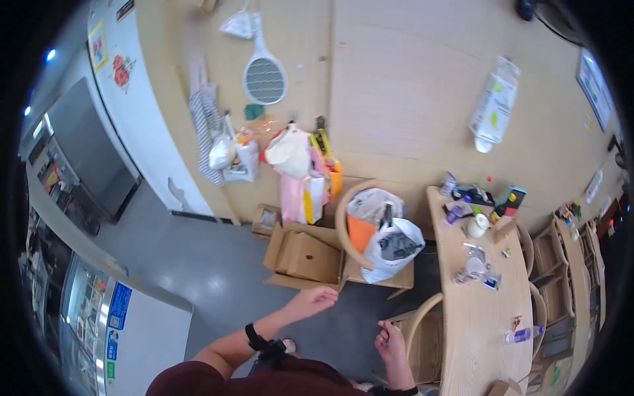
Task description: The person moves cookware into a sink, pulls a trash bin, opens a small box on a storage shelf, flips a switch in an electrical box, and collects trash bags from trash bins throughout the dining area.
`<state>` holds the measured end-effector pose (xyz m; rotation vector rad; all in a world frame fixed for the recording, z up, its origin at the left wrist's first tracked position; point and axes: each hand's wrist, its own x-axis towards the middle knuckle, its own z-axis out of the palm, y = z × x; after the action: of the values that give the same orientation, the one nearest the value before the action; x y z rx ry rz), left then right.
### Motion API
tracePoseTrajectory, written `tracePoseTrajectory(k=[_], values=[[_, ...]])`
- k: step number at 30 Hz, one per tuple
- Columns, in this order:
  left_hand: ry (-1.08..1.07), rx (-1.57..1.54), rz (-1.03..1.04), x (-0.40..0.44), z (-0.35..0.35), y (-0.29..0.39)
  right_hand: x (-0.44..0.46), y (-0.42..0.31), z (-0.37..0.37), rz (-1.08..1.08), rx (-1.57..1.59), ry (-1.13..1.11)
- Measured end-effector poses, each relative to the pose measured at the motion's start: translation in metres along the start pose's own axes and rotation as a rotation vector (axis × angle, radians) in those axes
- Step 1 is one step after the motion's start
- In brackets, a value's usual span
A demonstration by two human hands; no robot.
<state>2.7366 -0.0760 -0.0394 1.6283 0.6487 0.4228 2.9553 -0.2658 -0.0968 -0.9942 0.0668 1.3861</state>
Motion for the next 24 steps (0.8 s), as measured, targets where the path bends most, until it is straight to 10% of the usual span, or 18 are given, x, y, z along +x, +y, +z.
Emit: tracePoseTrajectory(k=[10,24], values=[[0.482,-0.036,-0.013,-0.014,-0.254,-0.072,0.126,0.046,0.176,0.160,-0.267,0.039],[0.836,1.026,0.210,0.266,-0.601,0.023,0.288,0.014,0.290,0.070,-0.132,0.025]])
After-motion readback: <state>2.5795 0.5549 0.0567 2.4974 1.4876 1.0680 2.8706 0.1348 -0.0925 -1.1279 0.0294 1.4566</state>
